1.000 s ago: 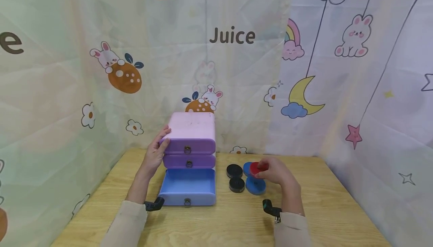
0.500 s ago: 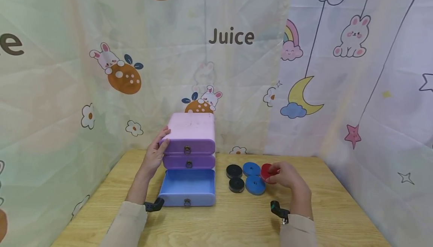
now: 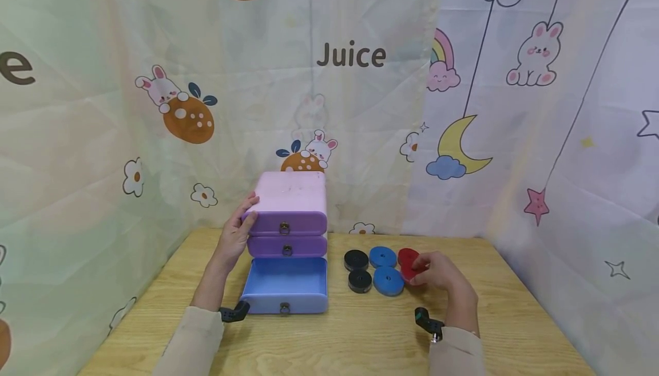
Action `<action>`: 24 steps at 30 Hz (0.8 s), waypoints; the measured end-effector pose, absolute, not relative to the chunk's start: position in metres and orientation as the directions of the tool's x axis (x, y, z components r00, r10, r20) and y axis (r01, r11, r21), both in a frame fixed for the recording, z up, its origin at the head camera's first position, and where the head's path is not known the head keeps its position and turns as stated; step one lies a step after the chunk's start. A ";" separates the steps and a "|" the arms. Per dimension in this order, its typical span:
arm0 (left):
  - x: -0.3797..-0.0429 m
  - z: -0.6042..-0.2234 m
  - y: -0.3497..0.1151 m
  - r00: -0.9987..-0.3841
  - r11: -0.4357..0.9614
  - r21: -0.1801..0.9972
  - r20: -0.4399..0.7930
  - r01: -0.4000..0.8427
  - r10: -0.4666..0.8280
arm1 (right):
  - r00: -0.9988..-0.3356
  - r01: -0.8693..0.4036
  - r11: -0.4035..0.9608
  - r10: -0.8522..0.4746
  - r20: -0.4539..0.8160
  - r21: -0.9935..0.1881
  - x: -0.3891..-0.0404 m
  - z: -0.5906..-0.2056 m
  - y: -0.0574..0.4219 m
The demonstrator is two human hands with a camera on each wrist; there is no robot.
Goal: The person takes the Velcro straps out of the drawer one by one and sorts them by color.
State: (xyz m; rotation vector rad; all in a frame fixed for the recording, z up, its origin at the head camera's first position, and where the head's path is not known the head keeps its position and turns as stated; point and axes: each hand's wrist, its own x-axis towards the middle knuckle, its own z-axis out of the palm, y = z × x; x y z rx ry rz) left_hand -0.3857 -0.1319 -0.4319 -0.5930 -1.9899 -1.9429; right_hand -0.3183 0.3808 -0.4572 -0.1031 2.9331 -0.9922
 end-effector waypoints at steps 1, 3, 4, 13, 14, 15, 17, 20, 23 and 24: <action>-0.386 -0.432 -0.132 -0.871 0.001 0.874 0.484 0.486 0.085 | -0.997 -0.047 0.793 -0.076 -0.023 -0.607 -0.318 -0.457 0.381; -0.386 -0.432 -0.132 -0.872 0.004 0.875 0.482 0.484 0.085 | -0.997 -0.036 0.796 -0.069 -0.031 -0.604 -0.318 -0.458 0.381; -0.386 -0.432 -0.132 -0.871 0.006 0.875 0.483 0.485 0.086 | -0.997 -0.035 0.798 -0.069 -0.034 -0.602 -0.318 -0.459 0.381; -0.386 -0.432 -0.132 -0.871 0.000 0.875 0.483 0.485 0.088 | -0.997 -0.027 0.804 -0.067 -0.045 -0.594 -0.318 -0.460 0.388; -0.386 -0.432 -0.133 -0.871 -0.001 0.875 0.483 0.484 0.088 | -0.996 -0.025 0.802 -0.069 -0.051 -0.596 -0.317 -0.461 0.389; -0.386 -0.432 -0.133 -0.871 -0.003 0.875 0.483 0.484 0.088 | -0.995 -0.026 0.801 -0.076 -0.058 -0.598 -0.318 -0.461 0.390; -0.386 -0.432 -0.133 -0.872 -0.003 0.875 0.482 0.483 0.086 | -0.994 -0.023 0.799 -0.082 -0.071 -0.601 -0.318 -0.463 0.391; -0.385 -0.431 -0.132 -0.874 0.001 0.877 0.479 0.480 0.079 | -0.993 -0.022 0.798 -0.086 -0.078 -0.603 -0.318 -0.465 0.392; -0.386 -0.431 -0.132 -0.870 -0.004 0.873 0.486 0.487 0.079 | -0.995 -0.020 0.792 -0.078 -0.069 -0.610 -0.318 -0.466 0.392; -0.386 -0.431 -0.132 -0.869 -0.008 0.872 0.489 0.490 0.080 | -0.995 -0.020 0.790 -0.076 -0.064 -0.613 -0.318 -0.466 0.393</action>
